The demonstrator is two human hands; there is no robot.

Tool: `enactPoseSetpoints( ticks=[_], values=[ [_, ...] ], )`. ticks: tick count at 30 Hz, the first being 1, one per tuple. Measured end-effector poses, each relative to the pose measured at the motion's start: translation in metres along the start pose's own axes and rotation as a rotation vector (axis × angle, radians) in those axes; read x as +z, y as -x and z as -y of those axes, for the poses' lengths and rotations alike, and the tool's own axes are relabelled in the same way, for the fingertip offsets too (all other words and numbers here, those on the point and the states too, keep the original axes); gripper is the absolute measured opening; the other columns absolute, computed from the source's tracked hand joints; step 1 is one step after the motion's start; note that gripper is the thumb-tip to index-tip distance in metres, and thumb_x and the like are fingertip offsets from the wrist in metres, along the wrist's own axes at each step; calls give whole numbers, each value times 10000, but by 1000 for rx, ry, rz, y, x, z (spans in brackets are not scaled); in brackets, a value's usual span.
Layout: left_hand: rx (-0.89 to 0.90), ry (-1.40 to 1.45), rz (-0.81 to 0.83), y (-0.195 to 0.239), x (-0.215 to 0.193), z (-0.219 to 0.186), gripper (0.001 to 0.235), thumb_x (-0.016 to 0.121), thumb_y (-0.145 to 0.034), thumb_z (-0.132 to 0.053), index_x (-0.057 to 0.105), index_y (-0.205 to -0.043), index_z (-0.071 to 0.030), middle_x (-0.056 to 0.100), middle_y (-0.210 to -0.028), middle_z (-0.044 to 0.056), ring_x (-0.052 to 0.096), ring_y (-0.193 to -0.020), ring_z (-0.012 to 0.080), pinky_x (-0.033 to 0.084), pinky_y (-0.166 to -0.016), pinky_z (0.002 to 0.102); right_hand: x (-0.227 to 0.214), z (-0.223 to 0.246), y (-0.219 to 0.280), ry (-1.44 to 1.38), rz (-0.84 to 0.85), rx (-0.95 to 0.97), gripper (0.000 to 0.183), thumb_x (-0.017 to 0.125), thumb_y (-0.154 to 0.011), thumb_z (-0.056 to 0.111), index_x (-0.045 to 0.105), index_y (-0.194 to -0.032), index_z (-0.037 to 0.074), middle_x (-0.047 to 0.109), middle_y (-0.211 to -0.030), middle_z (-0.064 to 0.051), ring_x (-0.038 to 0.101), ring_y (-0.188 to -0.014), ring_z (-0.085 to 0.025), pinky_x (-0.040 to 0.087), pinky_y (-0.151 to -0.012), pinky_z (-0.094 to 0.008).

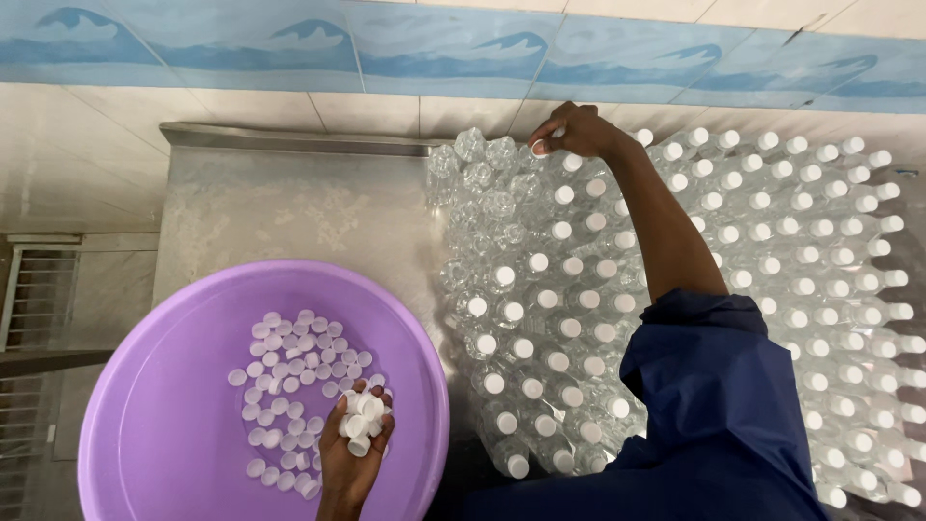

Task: The person repeatedly picks up white bottle caps from a purple basin and screws them onto clear plastic bottles arranged on a metal table. The person works systematically across the rows of bottles, securing each cap by hand.

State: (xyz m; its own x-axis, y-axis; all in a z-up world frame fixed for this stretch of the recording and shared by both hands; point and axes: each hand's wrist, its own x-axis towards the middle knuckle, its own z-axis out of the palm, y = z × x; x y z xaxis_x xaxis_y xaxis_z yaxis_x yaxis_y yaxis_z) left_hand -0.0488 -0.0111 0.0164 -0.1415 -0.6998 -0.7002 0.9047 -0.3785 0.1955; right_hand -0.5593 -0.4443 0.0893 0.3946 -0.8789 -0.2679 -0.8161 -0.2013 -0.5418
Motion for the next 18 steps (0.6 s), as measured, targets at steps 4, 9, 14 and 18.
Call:
enactPoseSetpoints(
  ticks=[4, 9, 14, 18],
  values=[
    [-11, -29, 39, 9, 16, 0, 400, 685, -1031, -327, 619, -1337, -77, 629, -1248, 163, 640, -1194, 320, 585, -858, 362, 8, -6, 2, 127, -23, 28, 239, 780, -996, 420, 849, -1210, 339, 780, -1177, 111, 551, -1364, -187, 141, -1198, -521],
    [-73, 19, 190, 19, 35, -2, 358, 693, -1035, -276, 614, -1313, -64, 625, -1241, 143, 609, -1238, 301, 581, -905, 368, 46, 38, 32, 639, -326, -116, 507, 843, -985, 380, 762, -1425, 141, 716, -1390, -231, 504, -1499, -419, 136, -1224, -672],
    [-117, 35, 144, 5, 28, -4, 331, 608, -1091, -262, 679, -1346, -63, 743, -1285, 198, 713, -1261, 392, 574, -1095, 535, 119, 242, 141, -107, -239, -153, 402, 808, -987, 198, 727, -1360, 74, 721, -1305, -229, 631, -1330, -470, 391, -1182, -666],
    [-144, 10, 128, 17, 32, -7, 322, 635, -1073, -234, 672, -1332, -47, 752, -1272, 186, 720, -1255, 388, 564, -1143, 584, 193, 343, 212, -99, -35, -449, 402, 841, -917, 236, 755, -1268, 60, 729, -1211, -223, 686, -1176, -476, 546, -1012, -600]
  ],
)
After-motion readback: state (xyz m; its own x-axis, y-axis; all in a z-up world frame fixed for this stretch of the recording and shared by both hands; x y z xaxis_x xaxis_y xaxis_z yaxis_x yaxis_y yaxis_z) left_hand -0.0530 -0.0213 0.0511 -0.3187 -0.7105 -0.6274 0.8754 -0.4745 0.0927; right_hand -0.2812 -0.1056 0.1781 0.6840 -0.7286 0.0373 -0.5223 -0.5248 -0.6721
